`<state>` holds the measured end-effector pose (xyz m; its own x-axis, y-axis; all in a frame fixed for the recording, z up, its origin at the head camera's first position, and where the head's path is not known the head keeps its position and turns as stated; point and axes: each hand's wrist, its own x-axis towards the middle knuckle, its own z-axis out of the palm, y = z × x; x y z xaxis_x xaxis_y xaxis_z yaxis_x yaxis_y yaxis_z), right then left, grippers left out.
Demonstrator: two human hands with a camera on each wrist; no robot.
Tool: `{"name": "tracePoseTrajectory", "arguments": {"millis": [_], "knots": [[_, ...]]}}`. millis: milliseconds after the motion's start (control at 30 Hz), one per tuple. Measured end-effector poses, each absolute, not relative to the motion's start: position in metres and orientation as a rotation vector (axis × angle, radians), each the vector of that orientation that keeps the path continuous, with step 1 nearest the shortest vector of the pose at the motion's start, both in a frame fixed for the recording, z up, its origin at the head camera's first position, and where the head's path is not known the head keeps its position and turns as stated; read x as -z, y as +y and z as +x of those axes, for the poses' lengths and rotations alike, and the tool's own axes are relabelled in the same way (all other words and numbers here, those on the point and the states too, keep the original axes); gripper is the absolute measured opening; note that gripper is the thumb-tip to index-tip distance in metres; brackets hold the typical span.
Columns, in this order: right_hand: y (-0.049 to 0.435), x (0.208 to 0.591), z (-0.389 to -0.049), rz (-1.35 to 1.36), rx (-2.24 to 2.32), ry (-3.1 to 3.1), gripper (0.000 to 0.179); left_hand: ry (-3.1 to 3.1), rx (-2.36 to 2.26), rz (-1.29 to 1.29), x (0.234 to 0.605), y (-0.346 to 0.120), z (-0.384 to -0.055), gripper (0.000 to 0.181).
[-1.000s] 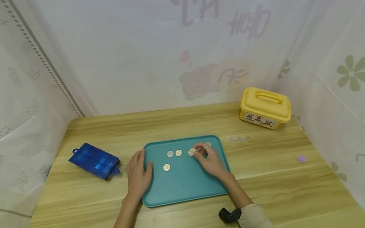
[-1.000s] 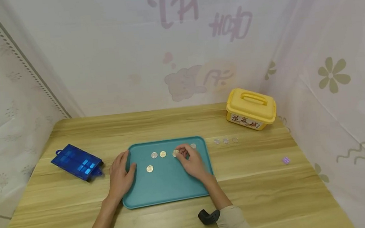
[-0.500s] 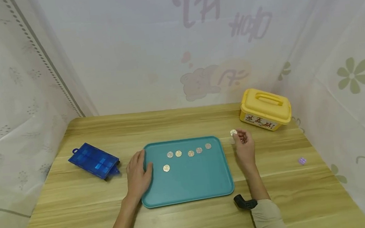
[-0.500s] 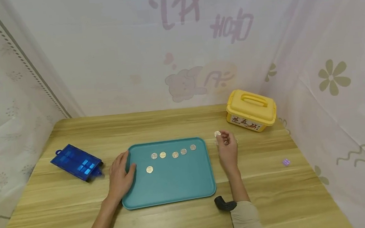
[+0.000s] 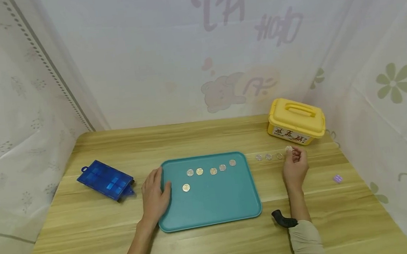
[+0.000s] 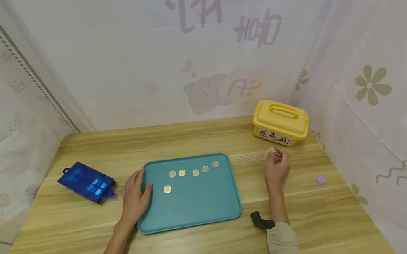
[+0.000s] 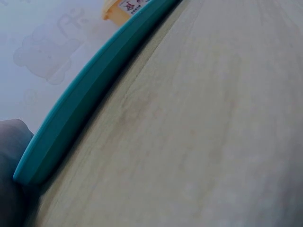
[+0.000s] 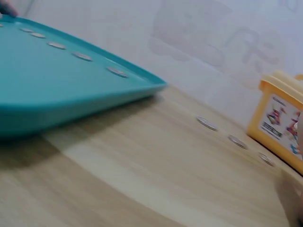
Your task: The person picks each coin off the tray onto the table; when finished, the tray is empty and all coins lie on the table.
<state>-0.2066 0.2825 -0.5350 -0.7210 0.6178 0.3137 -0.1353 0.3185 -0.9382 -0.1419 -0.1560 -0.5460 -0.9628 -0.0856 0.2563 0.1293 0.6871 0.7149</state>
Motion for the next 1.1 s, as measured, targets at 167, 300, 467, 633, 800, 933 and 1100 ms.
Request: {"name": "tracePoseTrajectory", "arguments": {"millis": [167,300,467,633,800,933,1100], "knots": [[0.298,0.534,-0.206,-0.535,-1.334,-1.916,0.025,-2.636,1.145,-0.039,0.546,-0.156,-0.142,0.059],[0.303,0.536,-0.206,-0.63,-1.231,-1.991,0.023,-2.628,1.138,-0.043,0.546,-0.156,-0.142,0.059],[0.303,0.539,-0.206,-0.685,-1.119,-2.116,0.026,-2.629,1.138,-0.043,0.548,-0.156,-0.141,0.058],[0.303,0.54,-0.207,-0.66,-1.045,-2.195,0.025,-2.631,1.142,-0.042,0.547,-0.156,-0.14,0.058],[0.303,0.54,-0.207,-0.643,-1.022,-2.252,0.026,-2.63,1.147,-0.04,0.546,-0.156,-0.14,0.059],[0.302,0.54,-0.207,-0.666,-1.023,-2.268,0.026,-2.628,1.148,-0.042,0.546,-0.156,-0.14,0.059],[0.301,0.539,-0.206,-0.685,-1.025,-2.266,0.025,-2.637,1.144,-0.043,0.547,-0.156,-0.141,0.06]]}}
